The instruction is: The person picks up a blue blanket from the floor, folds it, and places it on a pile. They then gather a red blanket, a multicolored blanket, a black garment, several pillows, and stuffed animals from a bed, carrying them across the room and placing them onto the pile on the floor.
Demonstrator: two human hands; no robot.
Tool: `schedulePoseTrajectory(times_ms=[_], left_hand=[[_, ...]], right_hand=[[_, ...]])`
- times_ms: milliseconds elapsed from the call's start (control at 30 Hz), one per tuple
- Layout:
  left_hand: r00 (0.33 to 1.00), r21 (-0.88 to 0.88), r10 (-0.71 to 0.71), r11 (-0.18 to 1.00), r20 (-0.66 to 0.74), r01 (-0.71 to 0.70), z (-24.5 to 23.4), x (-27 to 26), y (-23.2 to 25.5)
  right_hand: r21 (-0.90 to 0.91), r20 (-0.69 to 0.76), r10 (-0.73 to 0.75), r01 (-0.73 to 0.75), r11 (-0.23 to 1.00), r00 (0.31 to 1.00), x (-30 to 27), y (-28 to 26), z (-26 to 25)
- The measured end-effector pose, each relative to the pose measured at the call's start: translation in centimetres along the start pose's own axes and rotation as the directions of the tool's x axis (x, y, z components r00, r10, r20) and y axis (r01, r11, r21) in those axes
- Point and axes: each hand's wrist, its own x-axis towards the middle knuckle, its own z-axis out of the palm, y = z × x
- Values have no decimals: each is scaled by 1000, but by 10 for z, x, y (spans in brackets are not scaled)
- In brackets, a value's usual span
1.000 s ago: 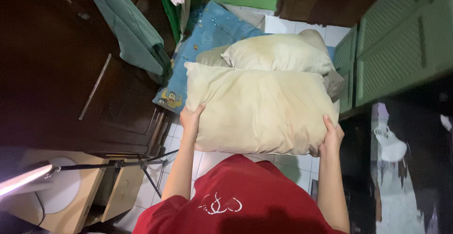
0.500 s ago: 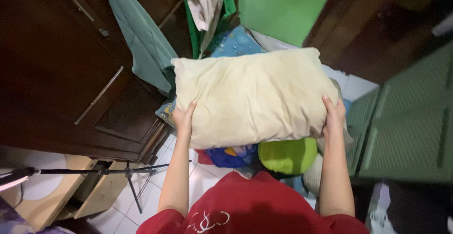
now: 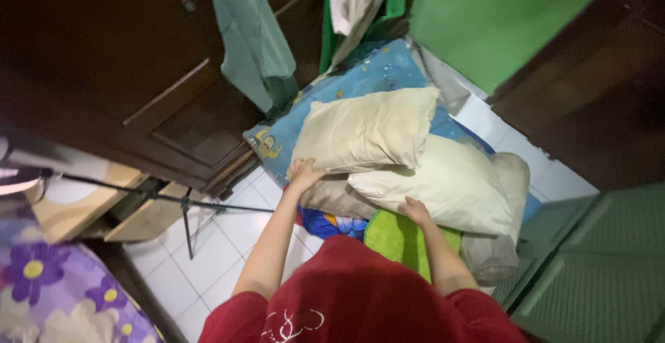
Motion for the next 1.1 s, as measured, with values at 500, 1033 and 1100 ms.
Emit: schedulePoseTrajectory(times_ms=[500,1033,1100], left_hand=[[977,-159,-7,987,-212,-27,33,-4,11],[716,-446,-614,771,-332,454,20,-212,-213],[635,-505,-695,703,-338,501,23,-253,-244]], right_hand=[[-77,-473,-211,199,977,855,16,-155,-36],[-319,277,-766,808,496,580,-29,-319,175],[-283,383,-771,859,426,508,-54,-333,211]])
